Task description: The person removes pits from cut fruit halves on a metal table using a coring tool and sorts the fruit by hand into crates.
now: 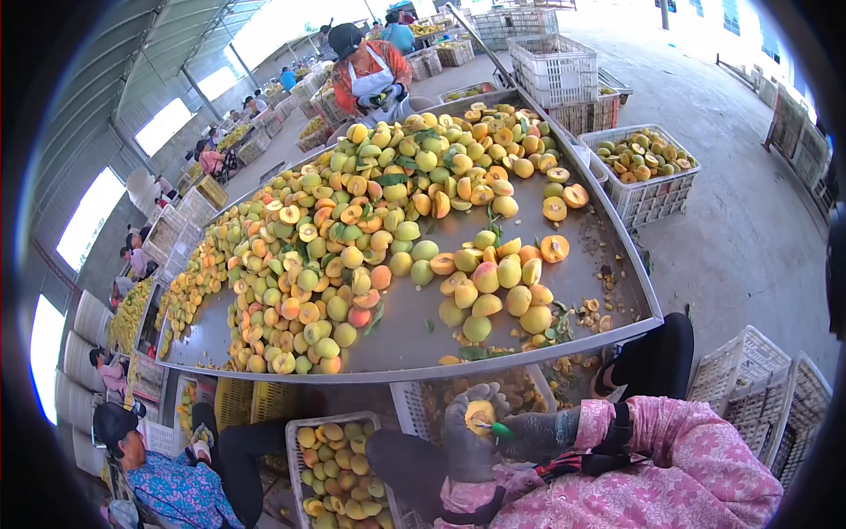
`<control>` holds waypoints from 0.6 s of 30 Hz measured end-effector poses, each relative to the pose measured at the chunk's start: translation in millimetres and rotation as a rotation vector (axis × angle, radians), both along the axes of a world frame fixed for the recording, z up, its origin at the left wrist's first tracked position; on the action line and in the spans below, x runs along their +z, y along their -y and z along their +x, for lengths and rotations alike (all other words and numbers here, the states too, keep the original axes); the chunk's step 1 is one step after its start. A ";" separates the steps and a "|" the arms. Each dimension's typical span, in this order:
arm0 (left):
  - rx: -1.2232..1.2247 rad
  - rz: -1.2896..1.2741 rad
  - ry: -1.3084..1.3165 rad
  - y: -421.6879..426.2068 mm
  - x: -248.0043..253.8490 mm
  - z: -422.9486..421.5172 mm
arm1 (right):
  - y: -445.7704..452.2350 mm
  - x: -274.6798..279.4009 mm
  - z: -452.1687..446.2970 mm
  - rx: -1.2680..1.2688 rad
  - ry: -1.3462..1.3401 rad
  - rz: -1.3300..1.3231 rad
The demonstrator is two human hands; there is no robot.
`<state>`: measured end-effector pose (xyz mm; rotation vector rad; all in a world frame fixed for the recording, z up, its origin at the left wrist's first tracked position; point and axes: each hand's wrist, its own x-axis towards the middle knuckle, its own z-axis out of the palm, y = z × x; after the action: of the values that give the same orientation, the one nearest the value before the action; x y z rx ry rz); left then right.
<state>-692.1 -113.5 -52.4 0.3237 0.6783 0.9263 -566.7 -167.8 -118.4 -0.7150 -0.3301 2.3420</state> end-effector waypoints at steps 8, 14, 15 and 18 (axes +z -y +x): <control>0.159 0.277 0.060 2.1 -5.5 5.4 | 6.0 76.7 3.5 0.109 0.165 0.156; 0.104 0.022 -0.008 0.4 -18.2 15.5 | 21.4 9.1 -10.6 -0.094 -0.598 -0.133; 0.021 -0.044 0.155 4.3 -41.0 10.5 | 22.3 5.4 -9.4 -0.073 -0.558 -0.116; -0.112 0.402 -0.430 14.5 -151.9 9.3 | 22.3 -7.5 -2.1 -0.036 -0.538 -0.098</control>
<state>-682.8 -128.0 -204.3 0.9283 0.8530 0.8900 -568.8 -190.1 -125.9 -0.1123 0.0371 2.4168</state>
